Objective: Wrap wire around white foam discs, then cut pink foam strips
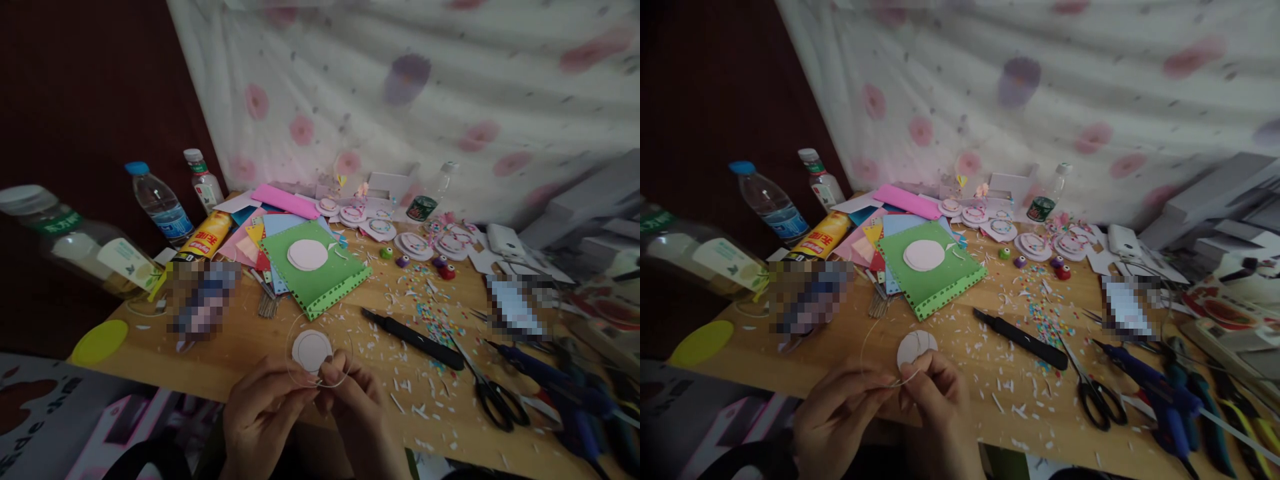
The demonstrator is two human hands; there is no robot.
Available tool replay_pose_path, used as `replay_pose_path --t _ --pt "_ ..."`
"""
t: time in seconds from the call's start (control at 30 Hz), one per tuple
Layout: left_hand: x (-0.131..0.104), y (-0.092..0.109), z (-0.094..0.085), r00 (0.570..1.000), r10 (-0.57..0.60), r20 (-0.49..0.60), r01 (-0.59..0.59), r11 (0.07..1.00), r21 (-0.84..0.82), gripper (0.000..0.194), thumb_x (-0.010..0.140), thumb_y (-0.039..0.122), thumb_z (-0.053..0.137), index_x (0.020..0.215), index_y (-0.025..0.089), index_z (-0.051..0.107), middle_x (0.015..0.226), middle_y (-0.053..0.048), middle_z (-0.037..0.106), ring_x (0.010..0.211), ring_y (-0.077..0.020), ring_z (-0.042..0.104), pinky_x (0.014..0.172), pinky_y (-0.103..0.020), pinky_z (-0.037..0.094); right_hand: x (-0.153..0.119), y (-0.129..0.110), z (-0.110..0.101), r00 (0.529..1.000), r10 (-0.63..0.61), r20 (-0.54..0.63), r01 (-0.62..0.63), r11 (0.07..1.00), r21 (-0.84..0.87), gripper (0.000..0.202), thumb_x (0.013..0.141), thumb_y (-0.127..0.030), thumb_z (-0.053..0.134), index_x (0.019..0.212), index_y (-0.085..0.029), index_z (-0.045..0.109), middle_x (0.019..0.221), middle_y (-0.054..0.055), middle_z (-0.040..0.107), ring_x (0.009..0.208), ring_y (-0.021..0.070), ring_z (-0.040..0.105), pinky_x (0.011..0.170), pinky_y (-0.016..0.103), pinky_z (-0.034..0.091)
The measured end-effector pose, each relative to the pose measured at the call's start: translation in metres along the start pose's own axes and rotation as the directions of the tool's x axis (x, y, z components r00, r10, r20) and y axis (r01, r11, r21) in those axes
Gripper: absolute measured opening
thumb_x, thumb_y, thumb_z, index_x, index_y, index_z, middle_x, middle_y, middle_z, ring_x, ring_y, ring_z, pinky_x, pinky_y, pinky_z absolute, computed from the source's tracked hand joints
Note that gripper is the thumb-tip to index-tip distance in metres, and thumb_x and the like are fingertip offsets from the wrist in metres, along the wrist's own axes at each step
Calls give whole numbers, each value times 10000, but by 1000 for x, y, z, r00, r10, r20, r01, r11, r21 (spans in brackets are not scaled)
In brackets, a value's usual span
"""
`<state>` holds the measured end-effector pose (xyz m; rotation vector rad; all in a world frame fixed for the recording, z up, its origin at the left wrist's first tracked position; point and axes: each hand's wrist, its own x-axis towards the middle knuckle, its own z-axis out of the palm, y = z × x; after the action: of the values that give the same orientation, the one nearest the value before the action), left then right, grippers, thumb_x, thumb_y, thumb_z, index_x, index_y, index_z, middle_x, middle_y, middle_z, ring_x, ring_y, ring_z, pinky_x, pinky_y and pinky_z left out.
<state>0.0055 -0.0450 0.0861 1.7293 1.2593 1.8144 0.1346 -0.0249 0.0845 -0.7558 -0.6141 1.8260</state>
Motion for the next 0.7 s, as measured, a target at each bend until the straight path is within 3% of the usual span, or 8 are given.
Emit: replay_pose_path --t 0.2,0.37,0.57,0.7 --pt "0 2 0 1000 -29 5 29 999 22 69 880 185 720 833 235 722 752 53 717 624 -82 680 580 -132 565 -5 -4 8 998 54 -22 -52 996 76 343 712 -378 901 575 -182 655 498 -44 573 494 81 457 568 210 404" --pt "-1 3 0 1000 -21 -5 21 999 39 35 881 231 729 848 243 734 746 46 716 617 -88 674 551 -132 549 -10 -7 16 999 37 -21 -35 996 86 295 708 -360 904 598 -189 689 548 -18 636 530 103 521 571 228 422" --pt "-5 1 3 999 23 -49 -22 1000 13 118 872 111 683 865 227 704 786 45 682 643 -89 652 569 -157 550 -11 -4 18 999 36 8 -37 992 120 261 703 -341 918 639 -199 709 569 -32 632 527 84 531 577 213 421" --pt "-9 -1 3 991 120 -65 -113 988 105 177 847 42 669 895 210 690 875 16 668 757 -114 661 669 -196 573 -10 4 15 1000 13 23 -17 988 155 251 703 -330 920 696 -185 714 614 -28 632 528 65 502 531 178 369"
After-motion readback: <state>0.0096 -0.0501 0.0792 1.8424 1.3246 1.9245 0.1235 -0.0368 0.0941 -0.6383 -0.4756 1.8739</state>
